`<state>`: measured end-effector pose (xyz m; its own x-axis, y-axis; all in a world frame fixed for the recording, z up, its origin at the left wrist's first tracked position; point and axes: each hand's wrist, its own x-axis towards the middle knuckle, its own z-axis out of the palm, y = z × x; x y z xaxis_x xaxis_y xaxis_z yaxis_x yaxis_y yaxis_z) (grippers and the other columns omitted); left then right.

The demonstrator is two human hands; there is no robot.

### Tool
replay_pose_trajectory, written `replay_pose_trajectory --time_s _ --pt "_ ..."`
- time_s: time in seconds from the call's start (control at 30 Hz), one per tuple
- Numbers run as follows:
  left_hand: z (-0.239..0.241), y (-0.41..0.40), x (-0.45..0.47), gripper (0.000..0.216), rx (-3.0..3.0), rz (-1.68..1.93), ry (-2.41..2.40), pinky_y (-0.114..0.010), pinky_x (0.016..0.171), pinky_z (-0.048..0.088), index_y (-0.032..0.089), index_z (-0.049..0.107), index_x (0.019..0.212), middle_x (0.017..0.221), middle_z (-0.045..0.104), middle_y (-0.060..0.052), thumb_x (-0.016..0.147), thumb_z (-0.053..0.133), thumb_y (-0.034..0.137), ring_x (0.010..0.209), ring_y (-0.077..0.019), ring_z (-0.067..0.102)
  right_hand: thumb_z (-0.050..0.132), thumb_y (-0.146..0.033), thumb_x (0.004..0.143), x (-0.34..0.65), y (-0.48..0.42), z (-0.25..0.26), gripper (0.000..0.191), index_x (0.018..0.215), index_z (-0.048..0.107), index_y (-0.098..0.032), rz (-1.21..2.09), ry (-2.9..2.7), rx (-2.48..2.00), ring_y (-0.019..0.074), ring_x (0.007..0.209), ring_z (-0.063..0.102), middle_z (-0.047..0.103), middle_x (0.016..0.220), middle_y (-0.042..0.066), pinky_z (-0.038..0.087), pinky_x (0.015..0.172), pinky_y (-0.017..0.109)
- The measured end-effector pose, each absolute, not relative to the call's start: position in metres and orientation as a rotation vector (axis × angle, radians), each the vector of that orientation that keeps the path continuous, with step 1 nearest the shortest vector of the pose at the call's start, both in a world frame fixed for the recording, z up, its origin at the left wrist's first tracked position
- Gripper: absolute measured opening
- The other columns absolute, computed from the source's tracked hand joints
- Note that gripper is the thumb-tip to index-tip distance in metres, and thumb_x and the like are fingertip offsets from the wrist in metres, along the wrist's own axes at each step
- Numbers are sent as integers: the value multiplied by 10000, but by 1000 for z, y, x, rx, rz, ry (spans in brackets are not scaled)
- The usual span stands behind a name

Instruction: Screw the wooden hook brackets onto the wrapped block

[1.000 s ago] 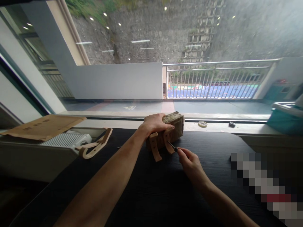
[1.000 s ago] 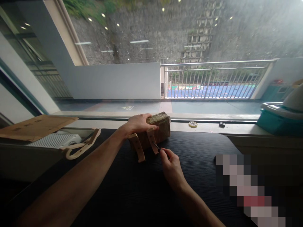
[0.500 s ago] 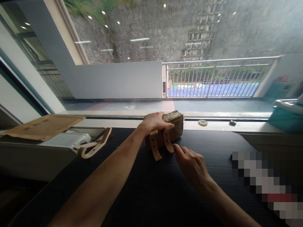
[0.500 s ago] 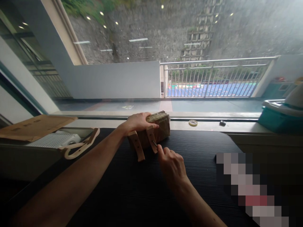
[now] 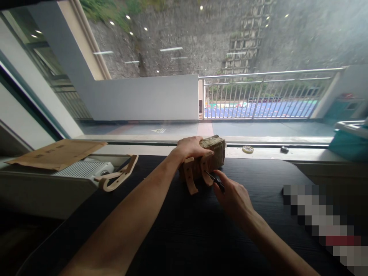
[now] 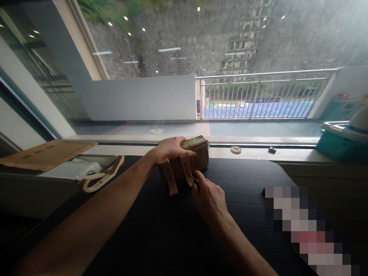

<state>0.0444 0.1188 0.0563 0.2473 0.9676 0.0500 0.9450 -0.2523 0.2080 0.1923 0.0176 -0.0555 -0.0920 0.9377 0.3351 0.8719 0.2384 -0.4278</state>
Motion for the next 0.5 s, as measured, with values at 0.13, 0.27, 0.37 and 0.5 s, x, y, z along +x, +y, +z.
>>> replay_pose_trajectory --time_s 0.13,0.27,0.37,0.5 --pt "56 119 45 747 2366 240 1839 -340 757 436 264 546 1139 996 673 -65 561 519 737 895 -279 611 379 -178 865 186 12 -52 370 1182 562 -238 -204 -2195 -1657 167 590 608 652 800 38 286 472 259" --pt "57 117 44 705 2352 262 1828 -333 745 437 264 559 1118 980 677 -61 571 539 708 894 -281 611 357 -159 864 184 15 -55 393 1192 571 -187 -42 -2158 -1625 177 627 615 660 802 66 334 513 267" --pt "58 115 44 685 2339 276 1808 -318 724 439 259 569 1100 959 681 -58 574 547 696 875 -271 615 412 -292 857 188 24 -59 353 1105 631 -170 510 -1842 -1510 179 733 617 679 848 71 402 617 262" --pt "59 112 45 692 2330 262 1836 -311 714 439 253 576 1078 955 680 -57 566 534 717 873 -268 613 409 -392 831 192 33 -61 416 1045 647 -125 985 -1590 -1415 147 595 561 650 689 46 400 526 246"
